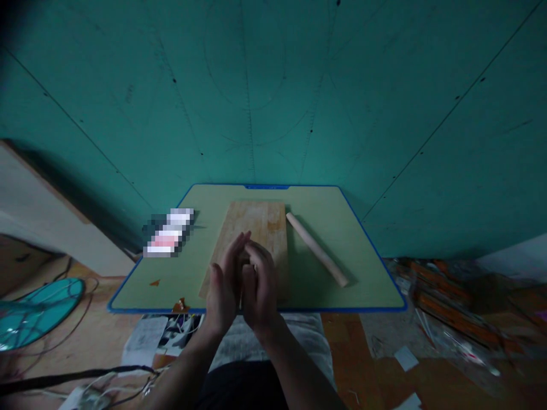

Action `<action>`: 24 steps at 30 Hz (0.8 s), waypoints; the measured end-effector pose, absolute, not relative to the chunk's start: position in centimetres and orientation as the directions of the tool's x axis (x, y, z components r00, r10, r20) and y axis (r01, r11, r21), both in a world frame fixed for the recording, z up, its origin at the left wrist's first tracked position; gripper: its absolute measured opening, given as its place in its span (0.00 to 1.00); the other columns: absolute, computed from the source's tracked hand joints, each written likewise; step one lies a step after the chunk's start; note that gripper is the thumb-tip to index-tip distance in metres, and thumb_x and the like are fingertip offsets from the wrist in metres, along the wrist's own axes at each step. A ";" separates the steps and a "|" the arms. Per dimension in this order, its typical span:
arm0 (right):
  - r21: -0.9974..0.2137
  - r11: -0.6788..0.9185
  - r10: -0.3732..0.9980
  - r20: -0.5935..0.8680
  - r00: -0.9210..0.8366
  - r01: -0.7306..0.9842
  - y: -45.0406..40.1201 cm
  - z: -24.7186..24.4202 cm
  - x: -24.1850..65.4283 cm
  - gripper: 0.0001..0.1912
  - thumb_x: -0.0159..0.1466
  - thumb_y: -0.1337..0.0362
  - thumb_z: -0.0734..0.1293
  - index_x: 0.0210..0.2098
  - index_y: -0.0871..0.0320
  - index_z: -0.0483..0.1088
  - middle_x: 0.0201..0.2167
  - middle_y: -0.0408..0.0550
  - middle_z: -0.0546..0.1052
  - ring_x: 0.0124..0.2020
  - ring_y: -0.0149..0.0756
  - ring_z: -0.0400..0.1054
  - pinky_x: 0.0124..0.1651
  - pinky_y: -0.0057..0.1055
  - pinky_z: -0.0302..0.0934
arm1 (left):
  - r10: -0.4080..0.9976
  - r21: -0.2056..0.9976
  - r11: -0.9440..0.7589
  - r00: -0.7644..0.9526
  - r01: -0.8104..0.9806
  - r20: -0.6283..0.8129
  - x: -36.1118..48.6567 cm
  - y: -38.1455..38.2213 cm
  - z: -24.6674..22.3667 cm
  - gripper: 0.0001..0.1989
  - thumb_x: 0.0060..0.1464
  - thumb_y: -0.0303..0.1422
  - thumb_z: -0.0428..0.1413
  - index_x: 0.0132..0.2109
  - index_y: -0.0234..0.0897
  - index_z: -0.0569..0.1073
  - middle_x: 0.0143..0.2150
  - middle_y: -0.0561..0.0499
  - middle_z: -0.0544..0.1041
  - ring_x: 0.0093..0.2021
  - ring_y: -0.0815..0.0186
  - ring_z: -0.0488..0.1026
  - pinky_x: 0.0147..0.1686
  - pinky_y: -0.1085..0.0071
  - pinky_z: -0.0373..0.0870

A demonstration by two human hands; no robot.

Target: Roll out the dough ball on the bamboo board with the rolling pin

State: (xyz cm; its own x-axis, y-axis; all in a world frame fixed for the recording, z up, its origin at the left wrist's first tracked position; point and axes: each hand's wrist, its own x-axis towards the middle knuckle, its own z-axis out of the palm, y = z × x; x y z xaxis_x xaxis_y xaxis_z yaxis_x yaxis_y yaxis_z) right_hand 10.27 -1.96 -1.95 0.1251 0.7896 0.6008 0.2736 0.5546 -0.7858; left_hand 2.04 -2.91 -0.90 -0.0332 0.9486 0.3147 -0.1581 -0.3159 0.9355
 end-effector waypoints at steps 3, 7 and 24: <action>-0.766 0.584 0.757 0.633 0.160 0.268 -1.7 -1.0 10.8 0.12 0.69 0.60 0.59 0.42 0.53 0.74 0.44 0.52 0.79 0.48 0.42 0.73 0.51 0.41 0.67 | 0.972 0.942 -0.219 0.023 -0.252 0.232 2.2 -3.6 -0.6 0.31 0.67 0.53 0.35 0.66 0.43 0.63 0.70 0.45 0.61 0.70 0.56 0.57 0.65 0.57 0.60; -0.937 0.348 0.854 0.316 0.414 -0.002 -1.0 0.4 11.4 0.23 0.68 0.50 0.56 0.22 0.53 0.66 0.23 0.46 0.74 0.27 0.36 0.71 0.31 0.33 0.66 | 0.910 0.927 -0.362 0.177 -0.096 0.374 1.6 -4.0 -0.5 0.26 0.66 0.41 0.48 0.68 0.44 0.59 0.71 0.43 0.58 0.70 0.55 0.55 0.67 0.54 0.56; -0.988 0.087 0.983 0.064 0.173 -0.126 -1.9 -0.7 10.6 0.17 0.65 0.48 0.57 0.31 0.52 0.67 0.27 0.44 0.74 0.33 0.36 0.72 0.35 0.30 0.68 | 0.522 0.467 -0.848 0.240 0.250 0.819 0.5 -1.3 -1.3 0.08 0.62 0.36 0.52 0.46 0.40 0.70 0.53 0.40 0.74 0.57 0.55 0.71 0.53 0.57 0.71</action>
State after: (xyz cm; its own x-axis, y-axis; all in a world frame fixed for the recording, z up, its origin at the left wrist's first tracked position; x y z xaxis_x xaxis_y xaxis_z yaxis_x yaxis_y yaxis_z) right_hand 10.62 -1.88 -0.65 0.1727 0.9829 0.0641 -0.1265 0.0867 -0.9882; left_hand 0.46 -1.34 -1.27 0.2397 0.5217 0.8188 0.2500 -0.8481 0.4672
